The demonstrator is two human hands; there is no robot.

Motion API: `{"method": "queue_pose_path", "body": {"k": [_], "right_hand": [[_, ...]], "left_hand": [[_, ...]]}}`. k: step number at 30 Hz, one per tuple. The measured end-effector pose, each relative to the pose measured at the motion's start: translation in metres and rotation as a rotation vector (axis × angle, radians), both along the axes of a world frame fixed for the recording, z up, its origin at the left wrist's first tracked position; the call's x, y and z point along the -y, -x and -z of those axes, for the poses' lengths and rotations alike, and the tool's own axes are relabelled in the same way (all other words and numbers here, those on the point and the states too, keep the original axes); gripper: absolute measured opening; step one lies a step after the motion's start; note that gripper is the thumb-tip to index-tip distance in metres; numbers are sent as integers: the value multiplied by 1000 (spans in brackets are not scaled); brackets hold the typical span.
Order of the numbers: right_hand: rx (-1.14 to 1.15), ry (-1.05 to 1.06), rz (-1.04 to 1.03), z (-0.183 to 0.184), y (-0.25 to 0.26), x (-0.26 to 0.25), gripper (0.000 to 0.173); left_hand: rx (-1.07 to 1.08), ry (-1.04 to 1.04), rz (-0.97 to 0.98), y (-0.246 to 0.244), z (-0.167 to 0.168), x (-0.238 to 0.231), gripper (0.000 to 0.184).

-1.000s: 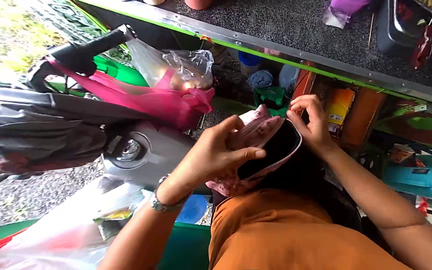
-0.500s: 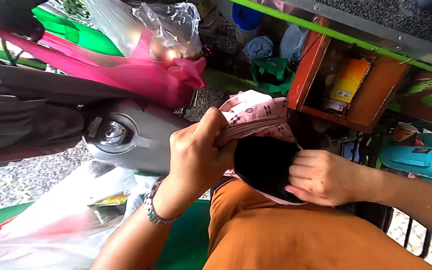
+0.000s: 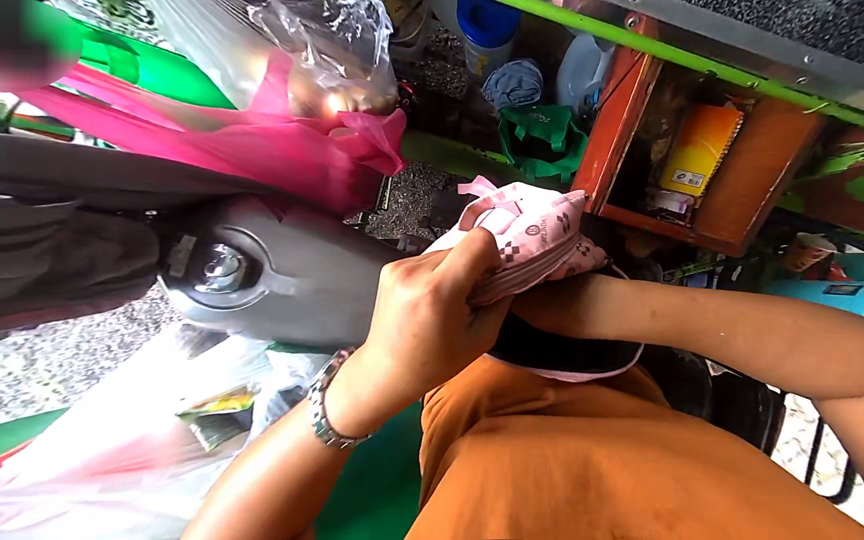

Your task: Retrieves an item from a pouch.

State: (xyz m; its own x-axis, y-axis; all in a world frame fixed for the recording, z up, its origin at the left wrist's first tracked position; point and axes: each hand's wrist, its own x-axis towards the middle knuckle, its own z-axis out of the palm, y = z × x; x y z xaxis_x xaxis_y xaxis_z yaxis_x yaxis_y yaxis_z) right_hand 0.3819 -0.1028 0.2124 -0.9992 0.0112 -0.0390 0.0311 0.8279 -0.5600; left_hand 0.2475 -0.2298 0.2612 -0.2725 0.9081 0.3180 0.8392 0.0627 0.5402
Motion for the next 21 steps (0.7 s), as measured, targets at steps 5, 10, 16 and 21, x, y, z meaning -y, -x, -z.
{"method": "queue_pose_path", "body": {"k": [5,10,16,21], "right_hand": [[55,-66,-71,16,1,-4,13],[-78,150,-3,20,-1,-1,9],[-132,135,222,44,-2,8,18],[-95,157,222,16,0,5,12]], "left_hand": [[11,17,-5,3,3,-1,12],[21,10,13,1,6,-3,12],[20,6,17,-2,8,-4,12],[27,6,14,-3,9,-3,12]]}}
